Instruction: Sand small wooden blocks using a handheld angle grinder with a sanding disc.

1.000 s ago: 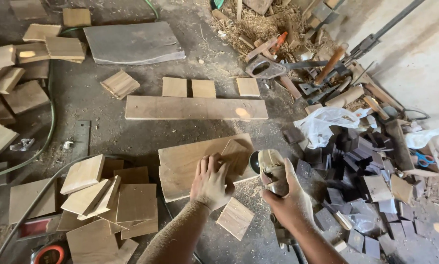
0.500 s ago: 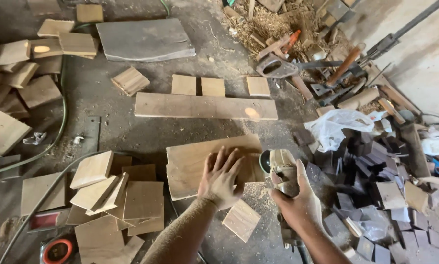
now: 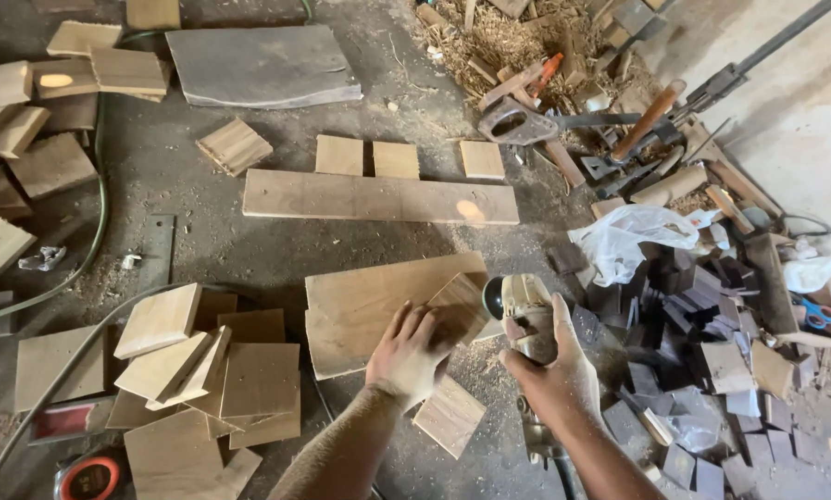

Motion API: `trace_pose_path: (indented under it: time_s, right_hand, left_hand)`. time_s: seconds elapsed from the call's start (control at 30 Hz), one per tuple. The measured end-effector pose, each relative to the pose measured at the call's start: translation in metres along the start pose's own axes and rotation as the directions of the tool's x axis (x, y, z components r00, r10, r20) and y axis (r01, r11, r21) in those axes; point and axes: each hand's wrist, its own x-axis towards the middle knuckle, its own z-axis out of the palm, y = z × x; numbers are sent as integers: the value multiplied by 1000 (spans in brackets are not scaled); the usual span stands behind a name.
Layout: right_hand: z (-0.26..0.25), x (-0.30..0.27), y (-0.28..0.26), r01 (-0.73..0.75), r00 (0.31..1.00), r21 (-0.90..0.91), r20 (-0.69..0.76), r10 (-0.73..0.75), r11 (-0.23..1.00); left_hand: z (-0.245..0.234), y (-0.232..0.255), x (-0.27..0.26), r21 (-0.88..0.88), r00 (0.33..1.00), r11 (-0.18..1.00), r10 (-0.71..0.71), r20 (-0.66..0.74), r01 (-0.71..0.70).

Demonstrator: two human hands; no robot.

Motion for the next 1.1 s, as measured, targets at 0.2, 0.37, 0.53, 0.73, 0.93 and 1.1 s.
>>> trace_pose_path:
  time_s: [0.2,0.37,0.53,0.73,0.93,1.1]
  right_hand:
    - [7,4,-3,91,996,98,-5,-91,991]
    - [7,8,-13,72,997,42,-13,-71,997]
    - [9,15,-20,37,999,-7,-12,-37,999]
    - [20,29,-10,62,998,-24,-5,-62,998]
    - [17,24,-26,35,998,-76,55,-31,996]
    - [22,27,-33,66,996,-94,60,-61,993]
  left_hand:
    - [2,2,7,107,997,991,-77,27,74]
    - [-5,0,4,108,999,994,9,49,-14]
    - [2,-1,0,51,1000,999,-8,-15,8]
    - [4,-2,1,62,1000,998,23,19,-24]
    - [-6,-1,5,77,999,996,40,-14,-39]
    - [-5,-1,4,115,999,993,28,16,-30]
